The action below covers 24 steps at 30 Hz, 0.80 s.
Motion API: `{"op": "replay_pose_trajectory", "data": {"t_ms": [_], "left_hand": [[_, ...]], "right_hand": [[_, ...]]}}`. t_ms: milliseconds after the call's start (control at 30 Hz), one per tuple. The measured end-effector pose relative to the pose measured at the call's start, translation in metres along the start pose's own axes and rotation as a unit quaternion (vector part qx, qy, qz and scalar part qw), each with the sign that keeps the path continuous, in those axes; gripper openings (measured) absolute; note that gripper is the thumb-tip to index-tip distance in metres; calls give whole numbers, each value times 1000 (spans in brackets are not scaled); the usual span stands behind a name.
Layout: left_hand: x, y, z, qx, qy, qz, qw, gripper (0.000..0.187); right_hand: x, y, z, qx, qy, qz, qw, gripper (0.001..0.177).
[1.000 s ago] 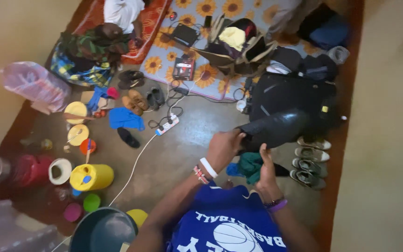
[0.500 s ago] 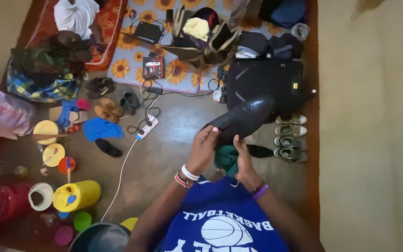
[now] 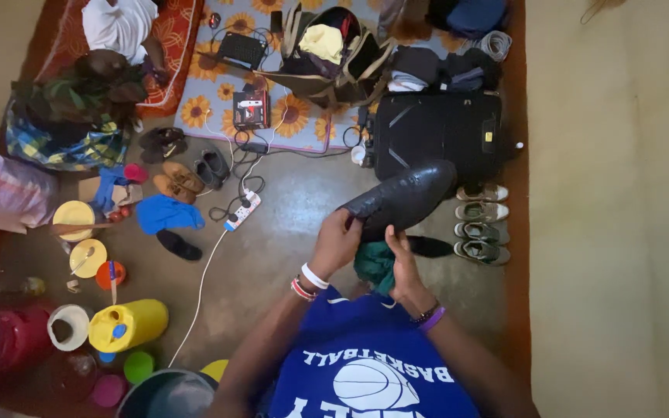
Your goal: The person is polishing different pairs of shoes using a green cloth.
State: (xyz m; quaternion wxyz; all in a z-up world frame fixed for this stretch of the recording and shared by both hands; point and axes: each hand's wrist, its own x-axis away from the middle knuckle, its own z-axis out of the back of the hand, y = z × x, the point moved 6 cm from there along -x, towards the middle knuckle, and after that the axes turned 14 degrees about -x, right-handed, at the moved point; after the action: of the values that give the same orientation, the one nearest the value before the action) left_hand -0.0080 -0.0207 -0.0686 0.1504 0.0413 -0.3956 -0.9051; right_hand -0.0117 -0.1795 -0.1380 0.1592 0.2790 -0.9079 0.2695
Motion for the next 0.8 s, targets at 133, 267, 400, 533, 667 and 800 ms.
{"op": "replay_pose_trajectory", "data": {"t_ms": [133,267,400,533,667,800], "left_hand": [[-3,-3,6,-92,7,-72,993,17],[6,40,51,-82,-44,-107,990,13],[13,61,83,-77,-11,-49,996,16],[10,50,77,7,21,-58,998,19],[5,25,38,-3,-59,-63,996,18],[5,21,-2,454,-225,41,861,38]], "right_hand": [[3,-3,-8,-1,9,-1,1000,52],[1,-7,-7,39,47,3,998,61],[-16,-4,29,86,47,51,994,66],[-7,-8,6,87,27,63,994,66],[-4,-8,-5,62,20,35,997,62],[-5,2,4,22,13,9,1000,57]]}}
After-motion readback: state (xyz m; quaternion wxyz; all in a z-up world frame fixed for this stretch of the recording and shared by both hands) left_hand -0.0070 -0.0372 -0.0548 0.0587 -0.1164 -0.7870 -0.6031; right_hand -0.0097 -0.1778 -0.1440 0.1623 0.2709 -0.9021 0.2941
